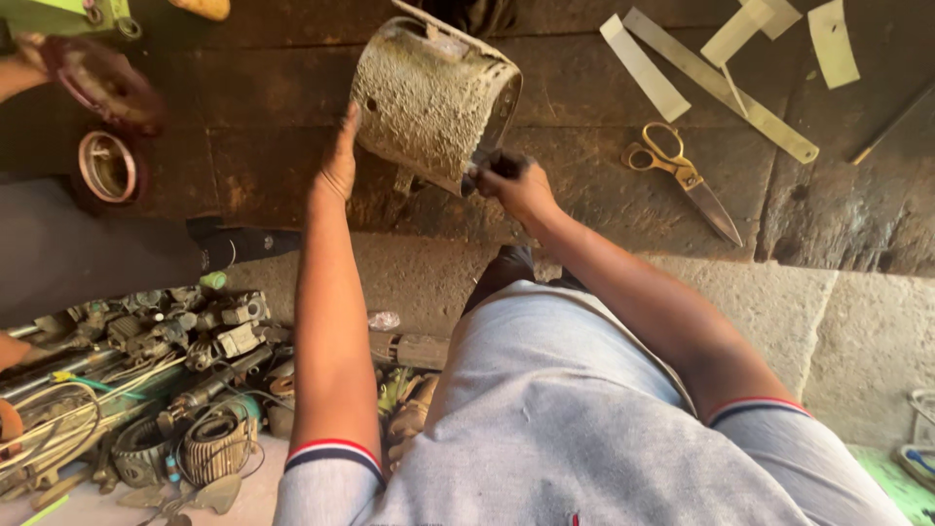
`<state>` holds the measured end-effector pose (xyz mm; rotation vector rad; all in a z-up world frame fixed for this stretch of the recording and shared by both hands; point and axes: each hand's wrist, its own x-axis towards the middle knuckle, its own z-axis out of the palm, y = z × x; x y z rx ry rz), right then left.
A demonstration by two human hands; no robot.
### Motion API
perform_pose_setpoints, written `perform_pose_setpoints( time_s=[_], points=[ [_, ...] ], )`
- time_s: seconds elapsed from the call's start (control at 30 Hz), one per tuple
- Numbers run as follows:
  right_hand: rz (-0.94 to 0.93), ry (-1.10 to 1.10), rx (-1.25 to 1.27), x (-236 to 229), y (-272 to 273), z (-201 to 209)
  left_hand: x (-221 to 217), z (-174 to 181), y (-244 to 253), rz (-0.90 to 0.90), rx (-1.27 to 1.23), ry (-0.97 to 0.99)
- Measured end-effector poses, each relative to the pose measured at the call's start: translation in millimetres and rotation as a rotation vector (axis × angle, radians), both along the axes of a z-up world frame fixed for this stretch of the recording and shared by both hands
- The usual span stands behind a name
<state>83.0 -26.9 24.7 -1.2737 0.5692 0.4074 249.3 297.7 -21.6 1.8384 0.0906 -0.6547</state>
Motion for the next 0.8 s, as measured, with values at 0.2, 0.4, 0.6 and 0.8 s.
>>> perform_pose_setpoints(
  time_s=[0.2, 0.4, 0.6, 0.8],
  points=[
    [-0.008, -0.160, -0.136, 8, 14, -13, 15, -34, 15, 0.000, -0.080, -0.099],
    [0.043, -0.475, -0.468, 11, 8, -24, 10, -48, 10, 0.050, -0.129, -0.163],
    [0.285, -0.478, -0.422, 21, -10, -3, 0, -25, -11, 0.083, -0.053, -0.185],
    [0.301, -0.538, -0.615, -3, -70, 13, -10, -13, -20, 0.108, -0.030, -0.191]
  ],
)
